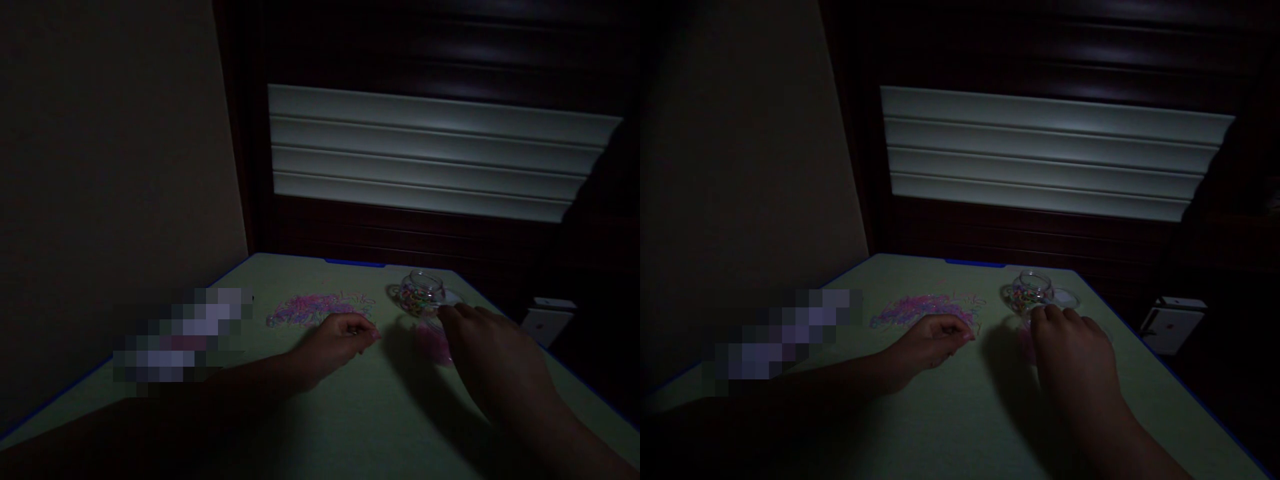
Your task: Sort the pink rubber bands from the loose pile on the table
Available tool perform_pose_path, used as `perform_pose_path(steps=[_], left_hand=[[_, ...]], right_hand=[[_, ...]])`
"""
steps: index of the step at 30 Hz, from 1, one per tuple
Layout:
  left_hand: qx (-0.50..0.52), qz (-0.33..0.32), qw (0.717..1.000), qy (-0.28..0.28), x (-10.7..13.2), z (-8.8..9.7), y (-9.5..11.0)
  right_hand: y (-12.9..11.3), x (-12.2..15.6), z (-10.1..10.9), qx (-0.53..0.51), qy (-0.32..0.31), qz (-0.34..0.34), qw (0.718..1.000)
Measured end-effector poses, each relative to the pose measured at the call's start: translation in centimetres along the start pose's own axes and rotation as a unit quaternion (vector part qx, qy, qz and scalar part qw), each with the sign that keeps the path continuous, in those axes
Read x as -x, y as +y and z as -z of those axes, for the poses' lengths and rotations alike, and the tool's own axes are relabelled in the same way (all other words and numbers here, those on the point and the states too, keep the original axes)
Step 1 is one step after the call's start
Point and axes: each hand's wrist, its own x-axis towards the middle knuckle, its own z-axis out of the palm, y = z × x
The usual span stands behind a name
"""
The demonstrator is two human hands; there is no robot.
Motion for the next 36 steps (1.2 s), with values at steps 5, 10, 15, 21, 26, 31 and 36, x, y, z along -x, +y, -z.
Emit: perform_pose_path(steps=[5,10,15,21,26,31,36], left_hand=[[-0.005,-0.001,1.000,-0.003,0.1,0.0,0.1],[-0.001,-0.002,1.000,-0.005,0.2,0.1,0.3],[0.003,0.003,1.000,-0.005,0.2,0.1,0.3],[-0.003,0.006,1.000,-0.003,0.3,0.0,0.4],[-0.004,0.005,1.000,-0.002,0.3,0.0,0.5],[0.014,0.009,1.000,-0.009,0.3,0.0,0.6],[0.008,0.021,1.000,-0.001,0.3,0.0,0.7]], right_hand=[[0.3,-0.1,0.1,0.039,-0.003,-0.007,0.999],[0.4,-0.1,0.1,0.064,0.015,0.000,0.998],[0.4,-0.1,-0.1,0.064,0.004,-0.001,0.998],[0.3,0.0,-0.2,0.052,0.001,0.009,0.999],[0.4,0.0,-0.1,0.056,0.027,0.011,0.998],[-0.3,-0.2,-0.1,0.002,0.045,0.088,0.995],[-1.8,-0.1,-0.5,-0.092,-0.009,0.166,0.982]])
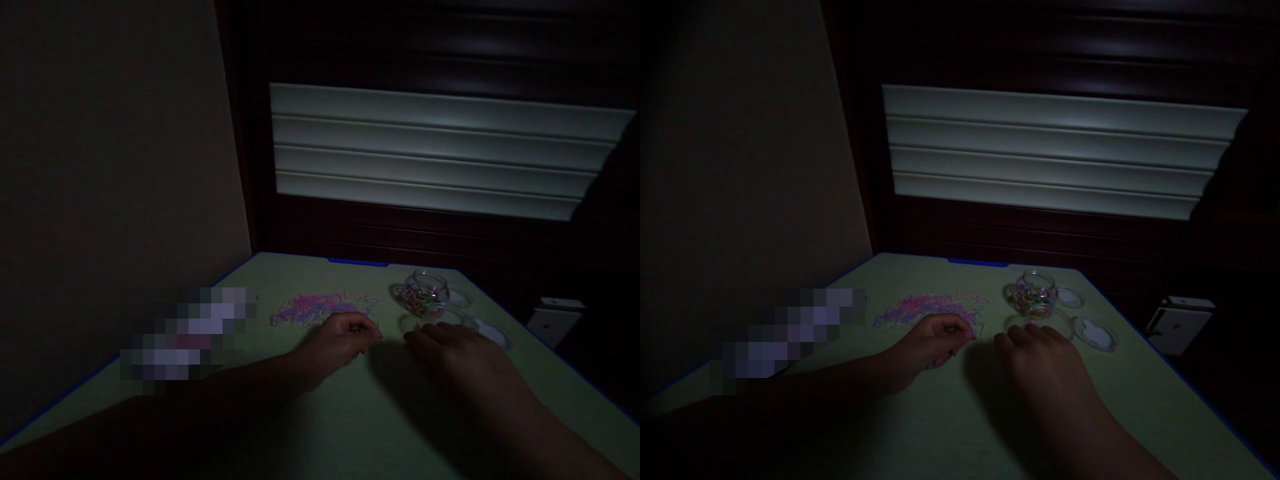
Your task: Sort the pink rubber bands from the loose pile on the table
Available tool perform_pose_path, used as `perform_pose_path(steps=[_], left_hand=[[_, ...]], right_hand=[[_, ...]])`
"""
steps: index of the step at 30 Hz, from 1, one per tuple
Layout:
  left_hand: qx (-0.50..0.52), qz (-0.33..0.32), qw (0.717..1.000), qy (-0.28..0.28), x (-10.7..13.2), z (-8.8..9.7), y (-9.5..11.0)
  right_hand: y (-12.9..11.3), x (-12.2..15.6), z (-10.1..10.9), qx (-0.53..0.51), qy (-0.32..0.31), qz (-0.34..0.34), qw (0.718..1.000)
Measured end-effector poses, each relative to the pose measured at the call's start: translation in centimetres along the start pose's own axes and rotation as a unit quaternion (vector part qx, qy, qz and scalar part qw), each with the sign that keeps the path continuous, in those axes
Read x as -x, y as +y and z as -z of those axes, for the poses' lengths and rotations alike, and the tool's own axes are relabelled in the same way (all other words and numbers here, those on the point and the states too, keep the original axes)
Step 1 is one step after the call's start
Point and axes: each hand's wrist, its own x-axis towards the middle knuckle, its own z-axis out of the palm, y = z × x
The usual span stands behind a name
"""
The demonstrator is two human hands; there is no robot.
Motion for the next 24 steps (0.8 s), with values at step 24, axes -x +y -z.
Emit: perform_pose_path(steps=[24], left_hand=[[-0.480,-0.173,0.860,-0.009,0.6,4.1,1.9]], right_hand=[[-0.1,0.3,-0.5,-0.160,-0.029,-0.003,0.987]])
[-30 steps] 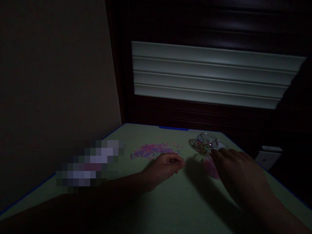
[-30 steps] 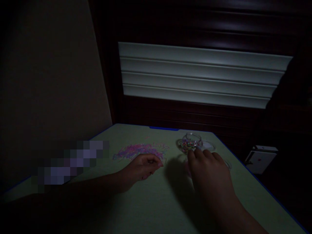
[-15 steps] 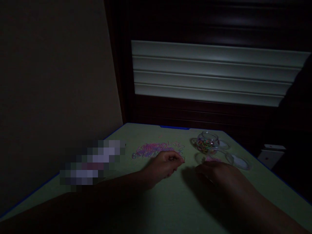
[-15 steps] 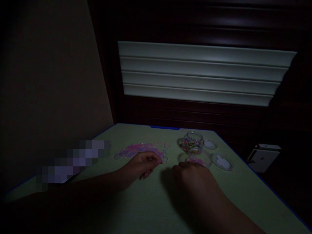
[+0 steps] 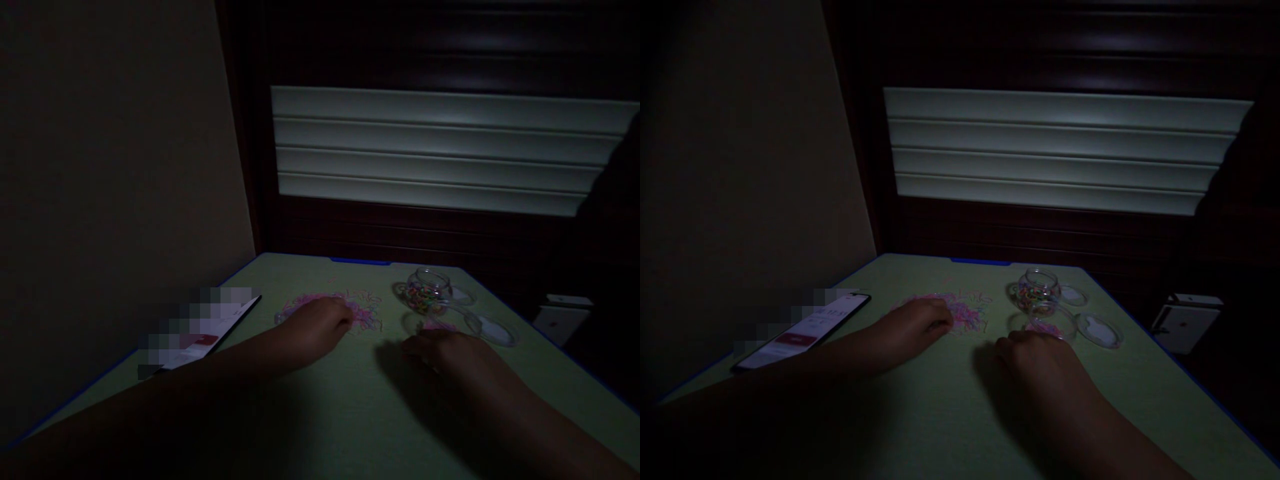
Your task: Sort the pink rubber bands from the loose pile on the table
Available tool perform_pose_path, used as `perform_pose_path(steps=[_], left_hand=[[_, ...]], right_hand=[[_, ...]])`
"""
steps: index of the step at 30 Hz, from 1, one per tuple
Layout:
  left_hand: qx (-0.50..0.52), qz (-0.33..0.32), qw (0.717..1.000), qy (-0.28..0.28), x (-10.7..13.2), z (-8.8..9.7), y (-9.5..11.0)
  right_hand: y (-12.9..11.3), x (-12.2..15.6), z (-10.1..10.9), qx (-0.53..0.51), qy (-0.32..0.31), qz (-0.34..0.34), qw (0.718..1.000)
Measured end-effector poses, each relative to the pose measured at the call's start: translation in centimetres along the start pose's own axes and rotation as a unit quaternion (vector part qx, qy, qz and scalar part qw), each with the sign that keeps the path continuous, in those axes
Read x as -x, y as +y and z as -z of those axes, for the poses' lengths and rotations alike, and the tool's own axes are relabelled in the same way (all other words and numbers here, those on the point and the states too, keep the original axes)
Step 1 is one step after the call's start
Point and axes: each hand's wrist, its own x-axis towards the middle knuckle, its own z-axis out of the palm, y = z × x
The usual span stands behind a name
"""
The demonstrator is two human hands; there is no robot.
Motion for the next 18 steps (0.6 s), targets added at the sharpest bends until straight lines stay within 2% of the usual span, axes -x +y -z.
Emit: perform_pose_path(steps=[6,10,18], left_hand=[[-0.048,0.020,0.998,-0.032,0.8,-0.7,-0.5],[-0.063,0.034,0.997,-0.037,0.7,-1.0,-0.8],[-0.096,0.021,0.995,-0.025,0.3,-1.5,-1.0]], right_hand=[[-0.1,-0.1,0.0,-0.008,-0.013,-0.009,1.000],[0.0,-0.1,0.0,-0.009,-0.013,-0.011,1.000],[-0.2,-0.2,0.1,-0.010,-0.013,-0.014,1.000]])
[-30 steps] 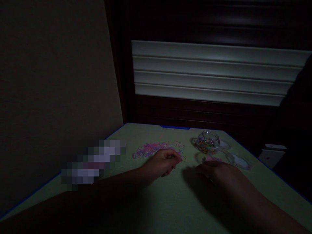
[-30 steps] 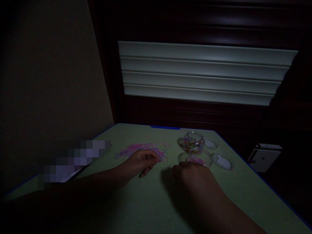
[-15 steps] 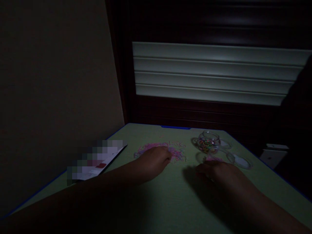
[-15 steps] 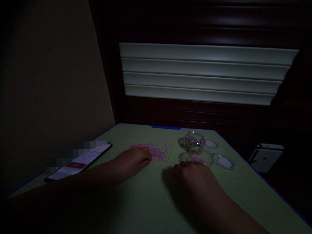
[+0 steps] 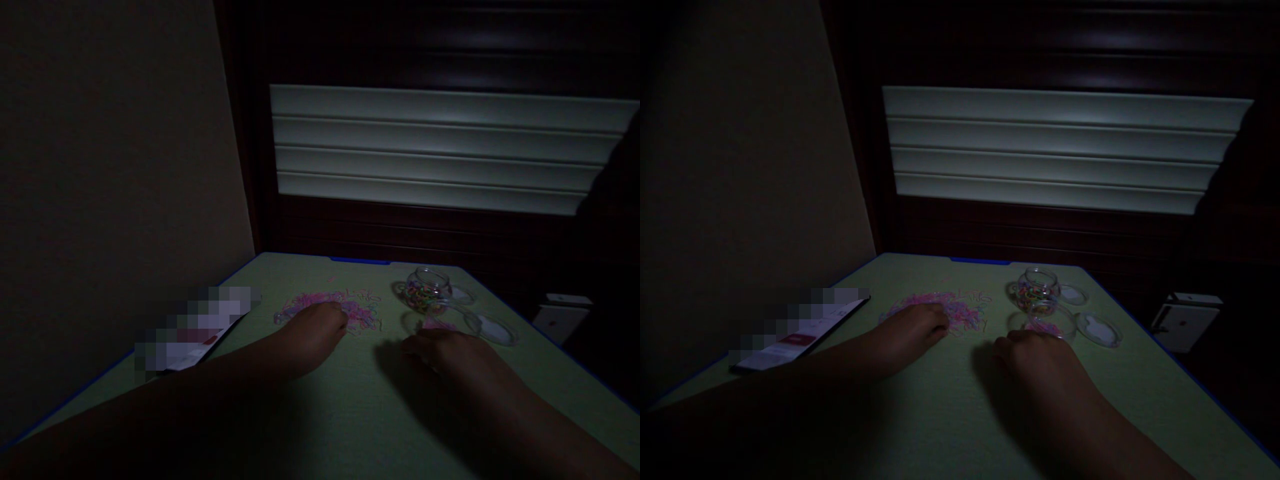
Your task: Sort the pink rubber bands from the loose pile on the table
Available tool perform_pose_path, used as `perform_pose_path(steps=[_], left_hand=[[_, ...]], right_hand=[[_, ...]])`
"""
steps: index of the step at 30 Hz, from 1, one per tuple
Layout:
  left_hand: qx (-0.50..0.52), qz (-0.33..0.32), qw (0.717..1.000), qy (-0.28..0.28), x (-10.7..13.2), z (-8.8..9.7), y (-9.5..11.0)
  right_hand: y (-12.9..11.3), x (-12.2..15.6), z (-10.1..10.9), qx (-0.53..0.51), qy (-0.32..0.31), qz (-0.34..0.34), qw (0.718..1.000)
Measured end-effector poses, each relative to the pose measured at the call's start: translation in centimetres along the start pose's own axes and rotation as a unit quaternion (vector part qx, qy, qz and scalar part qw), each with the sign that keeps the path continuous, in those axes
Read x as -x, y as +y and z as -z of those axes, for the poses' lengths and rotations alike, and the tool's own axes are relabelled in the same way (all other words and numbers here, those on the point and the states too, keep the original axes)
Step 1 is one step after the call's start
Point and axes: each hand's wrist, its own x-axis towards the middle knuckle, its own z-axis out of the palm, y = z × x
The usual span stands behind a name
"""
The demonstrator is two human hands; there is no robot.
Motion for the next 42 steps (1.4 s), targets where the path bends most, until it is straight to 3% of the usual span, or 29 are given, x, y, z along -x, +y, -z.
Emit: perform_pose_path(steps=[23,31,42], left_hand=[[-0.036,-0.039,0.997,0.051,-0.2,-1.4,-0.2],[-0.075,-0.036,0.996,0.037,-0.3,-1.9,-0.5],[-0.183,-0.086,0.979,-0.010,0.2,-0.7,1.2]], right_hand=[[0.1,-0.1,-0.2,-0.005,-0.013,0.000,1.000],[0.3,0.0,-0.4,0.000,-0.012,-0.002,1.000],[0.4,-0.1,-0.6,0.008,-0.003,0.010,1.000]])
